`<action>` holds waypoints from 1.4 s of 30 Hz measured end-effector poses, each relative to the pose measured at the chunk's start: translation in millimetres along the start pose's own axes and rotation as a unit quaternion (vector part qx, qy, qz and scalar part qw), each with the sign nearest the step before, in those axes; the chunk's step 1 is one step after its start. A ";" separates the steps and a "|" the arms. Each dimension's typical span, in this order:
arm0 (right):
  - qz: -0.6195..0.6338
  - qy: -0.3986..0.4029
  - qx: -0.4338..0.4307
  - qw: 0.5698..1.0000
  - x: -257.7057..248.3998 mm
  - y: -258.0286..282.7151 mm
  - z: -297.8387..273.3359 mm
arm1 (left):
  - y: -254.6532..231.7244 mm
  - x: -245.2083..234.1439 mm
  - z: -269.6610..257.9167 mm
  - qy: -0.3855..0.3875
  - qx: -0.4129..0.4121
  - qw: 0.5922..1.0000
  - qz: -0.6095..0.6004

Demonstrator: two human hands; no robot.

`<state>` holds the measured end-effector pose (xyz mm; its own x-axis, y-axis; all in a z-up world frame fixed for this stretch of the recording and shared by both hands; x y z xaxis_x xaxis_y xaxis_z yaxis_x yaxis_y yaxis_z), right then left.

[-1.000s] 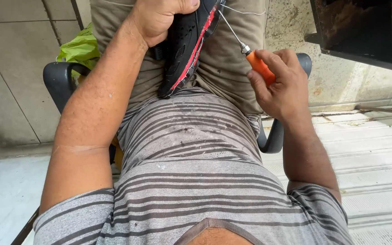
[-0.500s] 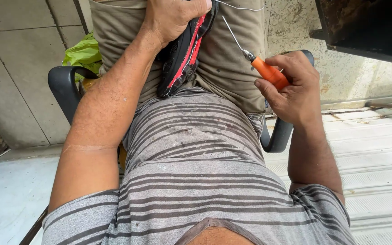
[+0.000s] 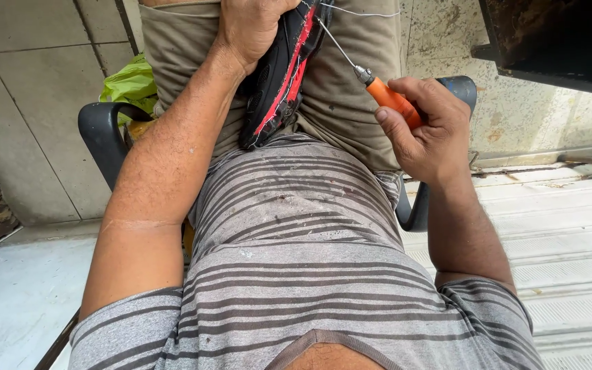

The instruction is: Repairing the sole of a black athletic shoe by hand-sewing with an awl and white thread.

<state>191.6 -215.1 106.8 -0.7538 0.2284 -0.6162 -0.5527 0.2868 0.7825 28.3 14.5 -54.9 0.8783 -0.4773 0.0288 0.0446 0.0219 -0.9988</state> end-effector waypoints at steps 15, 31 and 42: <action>-0.080 -0.019 0.008 0.997 3.3 -6.3 -0.9 | -18.4 6.1 -0.4 0.004 -0.100 0.979 -0.176; -0.136 0.008 0.008 0.991 -1.8 -13.0 -3.6 | -26.4 0.3 -7.3 0.108 -0.125 0.960 -0.224; -0.173 0.025 0.018 0.985 -6.2 -2.3 -0.6 | -27.9 -1.1 -8.8 0.154 -0.167 0.956 -0.184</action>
<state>197.3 -217.7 108.9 -0.5402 0.0656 -0.8390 -0.7670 0.3718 0.5229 21.9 6.7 -27.5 0.6482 -0.6364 0.4181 0.1226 -0.4547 -0.8821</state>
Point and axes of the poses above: each hand's wrist, its own z-axis towards the middle knuckle, its own x-axis out of the palm, y = z × x, the point moved 4 cm from there along z, towards the middle knuckle, and after that the axes turned 11 degrees about x, right-handed, at the moved point
